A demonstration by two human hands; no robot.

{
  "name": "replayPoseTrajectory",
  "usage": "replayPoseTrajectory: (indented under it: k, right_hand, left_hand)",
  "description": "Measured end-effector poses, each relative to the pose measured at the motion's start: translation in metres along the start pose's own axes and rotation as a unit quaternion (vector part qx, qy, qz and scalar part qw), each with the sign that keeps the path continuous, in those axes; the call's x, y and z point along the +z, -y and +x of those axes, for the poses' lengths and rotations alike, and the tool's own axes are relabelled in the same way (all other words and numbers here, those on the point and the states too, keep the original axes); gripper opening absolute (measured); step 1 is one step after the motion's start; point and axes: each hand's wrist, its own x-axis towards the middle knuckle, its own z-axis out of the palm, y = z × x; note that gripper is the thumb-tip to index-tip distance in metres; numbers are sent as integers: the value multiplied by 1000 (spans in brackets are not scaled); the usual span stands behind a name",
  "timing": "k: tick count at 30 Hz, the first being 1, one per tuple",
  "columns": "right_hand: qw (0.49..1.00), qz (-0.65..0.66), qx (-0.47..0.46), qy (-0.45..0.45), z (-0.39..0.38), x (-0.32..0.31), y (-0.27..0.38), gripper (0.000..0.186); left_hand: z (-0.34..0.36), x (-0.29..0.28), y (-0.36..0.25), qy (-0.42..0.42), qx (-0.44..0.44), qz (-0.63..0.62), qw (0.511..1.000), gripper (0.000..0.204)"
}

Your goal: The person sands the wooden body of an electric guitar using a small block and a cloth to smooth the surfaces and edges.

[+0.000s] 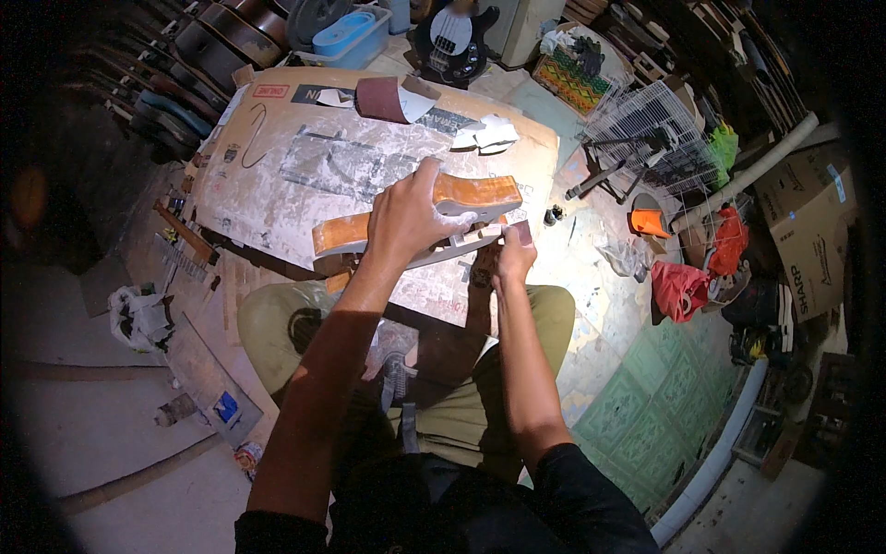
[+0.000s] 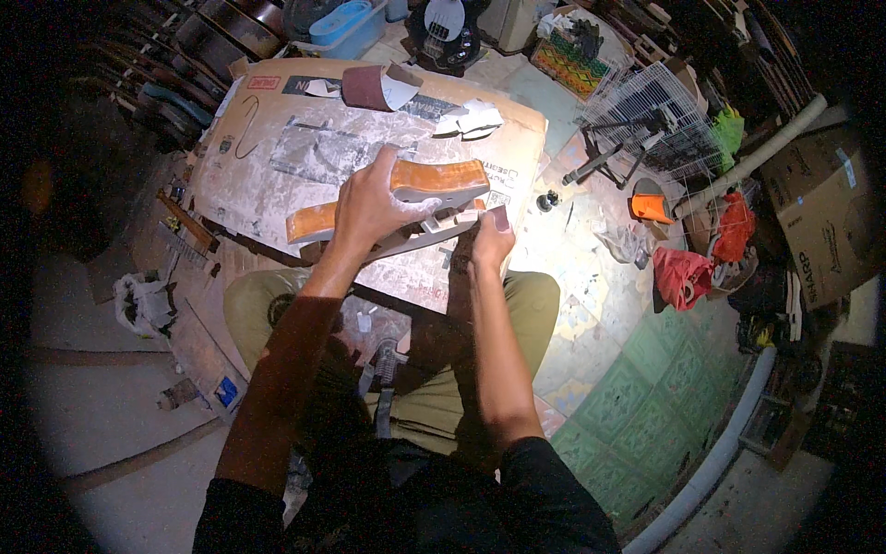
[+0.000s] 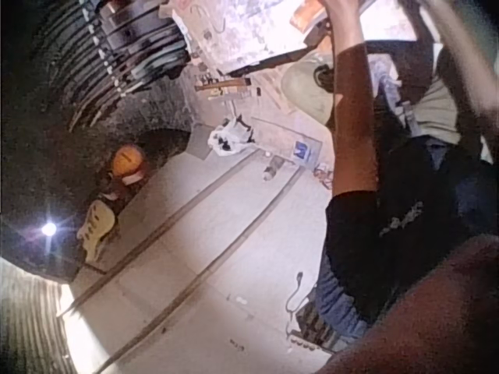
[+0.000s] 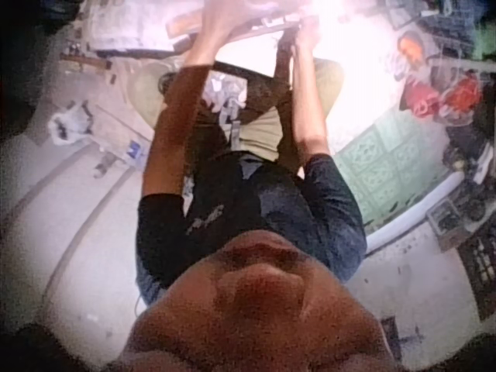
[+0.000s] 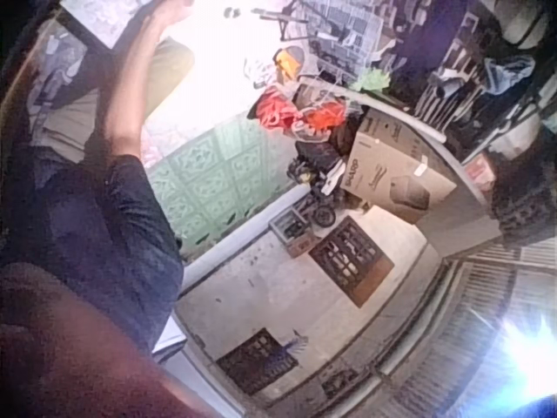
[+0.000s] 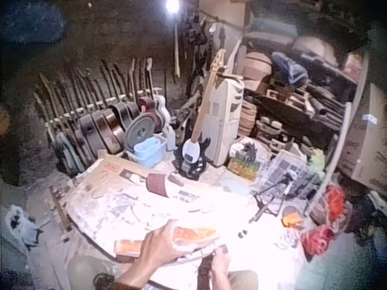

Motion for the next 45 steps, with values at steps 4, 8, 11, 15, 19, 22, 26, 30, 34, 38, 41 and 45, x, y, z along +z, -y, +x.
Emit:
replayPoseTrajectory:
  k: [4, 8, 11, 15, 19, 22, 26, 30, 34, 38, 41, 45]
  right_hand:
    - [982, -157, -96, 43, -19, 8, 3, 14]
    - [998, -29, -46, -12, -16, 12, 4, 18]
    - [980, -156, -107, 67, -20, 5, 8, 20]
    - [988, -118, -99, -12, -20, 11, 3, 21]
    - [1000, -20, 5, 10, -11, 6, 10, 20]
    - [994, -69, -79, 4, -26, 15, 4, 12]
    - [1000, -31, 3, 2, -18, 10, 12, 19]
    - [977, -162, -109, 89, -31, 8, -10, 19]
    - [988, -103, -101, 57, -42, -1, -7, 21]
    - [957, -226, -177, 49, -67, -13, 6, 23]
    - [783, -385, -436, 220, -69, -19, 22, 24]
    - [687, -491, -458, 277, -43, -44, 34, 28]
  left_hand:
    - [0, -1, 3, -9, 6, -2, 1000, 78]
    - [0, 2, 4, -12, 4, 7, 1000, 77]
    - [0, 0, 6, -9, 5, 2, 1000, 77]
    - [2, 1, 1, -8, 3, 4, 1000, 77]
    - [1, -2, -1, -10, 2, 1, 1000, 77]
    - [0, -2, 2, -10, 2, 1, 1000, 77]
    - [0, -3, -2, -4, -4, 8, 1000, 77]
    - [0, 0, 5, -8, 5, -8, 1000, 77]
    - [5, 1, 4, -3, -2, -3, 1000, 76]
    - [0, 1, 6, -15, 8, 7, 1000, 74]
    - [0, 0, 5, -21, 25, 4, 999, 74]
    - [2, 0, -4, -15, 8, 31, 999, 73]
